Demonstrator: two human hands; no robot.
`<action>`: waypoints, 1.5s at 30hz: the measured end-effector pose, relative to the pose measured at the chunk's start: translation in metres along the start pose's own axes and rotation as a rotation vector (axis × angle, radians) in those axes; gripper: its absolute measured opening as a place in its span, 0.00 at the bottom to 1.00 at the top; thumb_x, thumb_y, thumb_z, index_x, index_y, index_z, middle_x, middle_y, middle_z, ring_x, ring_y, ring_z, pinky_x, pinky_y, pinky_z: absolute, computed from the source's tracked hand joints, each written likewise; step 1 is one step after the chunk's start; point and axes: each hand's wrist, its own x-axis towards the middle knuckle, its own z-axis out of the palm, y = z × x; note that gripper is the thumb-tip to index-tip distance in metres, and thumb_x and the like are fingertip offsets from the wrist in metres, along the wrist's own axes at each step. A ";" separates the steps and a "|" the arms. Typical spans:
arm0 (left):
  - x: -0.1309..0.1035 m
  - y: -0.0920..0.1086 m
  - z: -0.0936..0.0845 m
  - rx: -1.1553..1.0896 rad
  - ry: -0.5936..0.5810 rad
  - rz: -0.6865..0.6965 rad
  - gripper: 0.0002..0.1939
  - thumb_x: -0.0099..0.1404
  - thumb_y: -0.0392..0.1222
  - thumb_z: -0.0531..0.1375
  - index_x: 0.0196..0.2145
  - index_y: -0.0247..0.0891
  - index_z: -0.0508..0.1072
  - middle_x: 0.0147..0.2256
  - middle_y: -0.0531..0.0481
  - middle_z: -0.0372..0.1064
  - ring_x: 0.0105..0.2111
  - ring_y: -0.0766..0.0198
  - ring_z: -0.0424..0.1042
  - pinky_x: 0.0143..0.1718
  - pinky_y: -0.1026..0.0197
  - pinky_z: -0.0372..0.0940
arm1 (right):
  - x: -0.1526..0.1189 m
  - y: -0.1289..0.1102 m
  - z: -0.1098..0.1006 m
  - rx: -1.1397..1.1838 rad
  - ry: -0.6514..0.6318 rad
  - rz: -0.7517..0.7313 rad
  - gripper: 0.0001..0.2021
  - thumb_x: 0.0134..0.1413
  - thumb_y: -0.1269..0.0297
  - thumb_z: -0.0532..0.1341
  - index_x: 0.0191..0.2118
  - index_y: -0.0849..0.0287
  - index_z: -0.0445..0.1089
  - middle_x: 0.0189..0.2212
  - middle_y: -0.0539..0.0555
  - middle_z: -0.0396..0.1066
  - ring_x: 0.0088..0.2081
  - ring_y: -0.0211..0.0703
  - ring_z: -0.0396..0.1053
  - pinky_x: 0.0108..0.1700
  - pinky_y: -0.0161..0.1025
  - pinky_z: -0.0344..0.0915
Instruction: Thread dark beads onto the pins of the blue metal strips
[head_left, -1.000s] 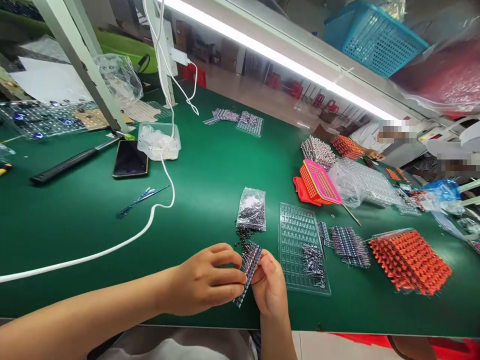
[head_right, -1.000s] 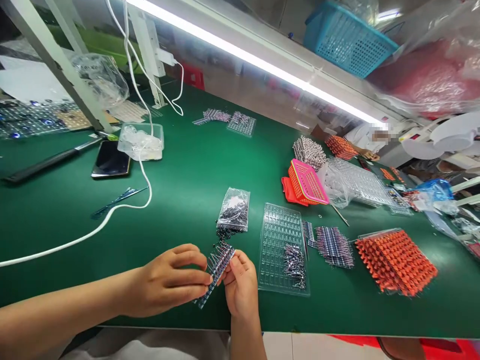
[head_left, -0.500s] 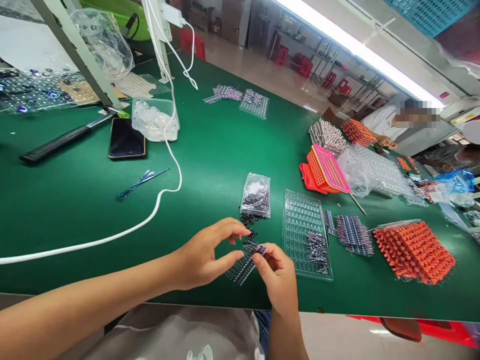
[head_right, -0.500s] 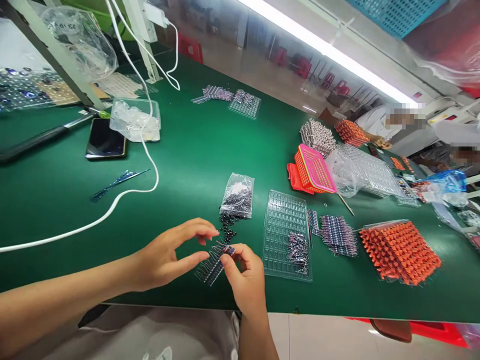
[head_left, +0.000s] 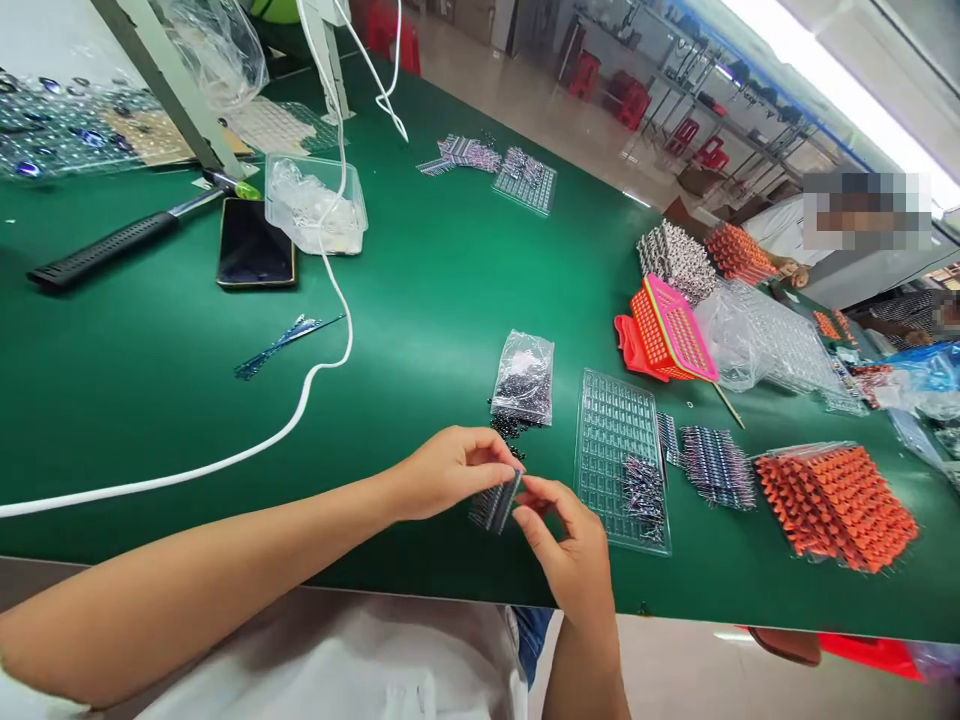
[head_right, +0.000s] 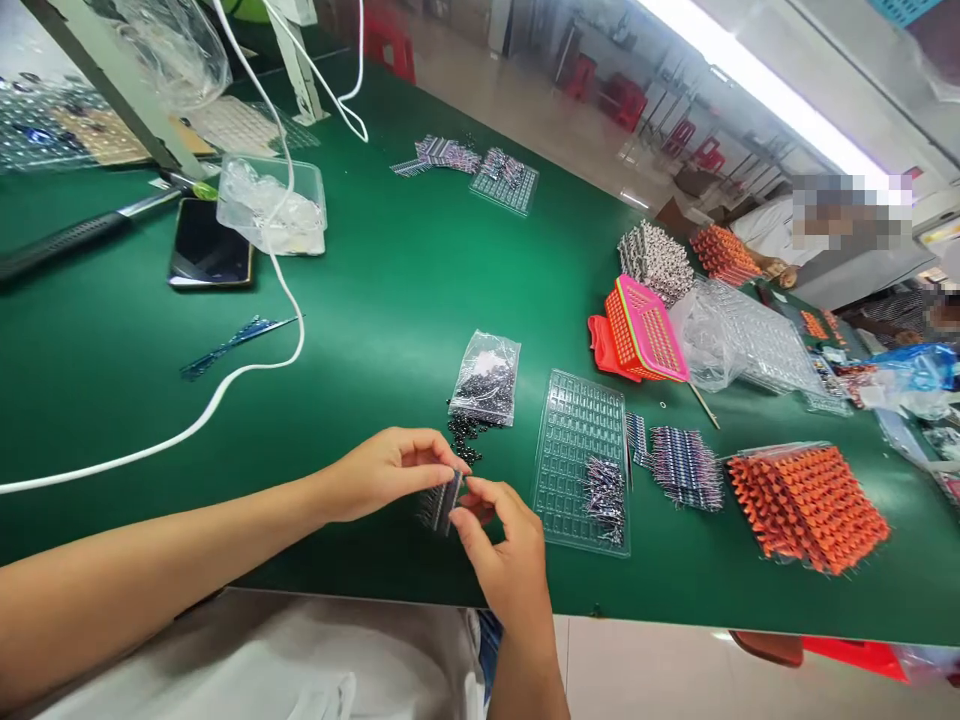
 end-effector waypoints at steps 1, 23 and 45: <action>0.003 0.000 -0.004 -0.035 0.024 -0.020 0.09 0.59 0.44 0.65 0.32 0.36 0.72 0.38 0.45 0.80 0.40 0.58 0.78 0.44 0.56 0.70 | 0.000 0.005 -0.003 -0.015 0.039 0.023 0.13 0.60 0.57 0.63 0.47 0.55 0.75 0.36 0.54 0.78 0.37 0.43 0.75 0.41 0.39 0.72; 0.018 -0.013 -0.020 0.074 0.102 -0.114 0.12 0.55 0.44 0.65 0.35 0.37 0.70 0.23 0.56 0.71 0.26 0.63 0.71 0.31 0.61 0.64 | 0.032 0.031 0.016 -0.647 0.045 -0.156 0.15 0.67 0.68 0.51 0.51 0.56 0.73 0.41 0.58 0.72 0.42 0.46 0.71 0.44 0.43 0.70; 0.017 -0.015 -0.017 0.100 0.092 -0.108 0.12 0.56 0.44 0.64 0.36 0.37 0.71 0.26 0.54 0.71 0.27 0.62 0.71 0.31 0.61 0.65 | 0.014 0.041 0.018 -0.560 0.177 -0.158 0.16 0.67 0.70 0.51 0.53 0.56 0.72 0.41 0.57 0.72 0.44 0.44 0.71 0.46 0.41 0.69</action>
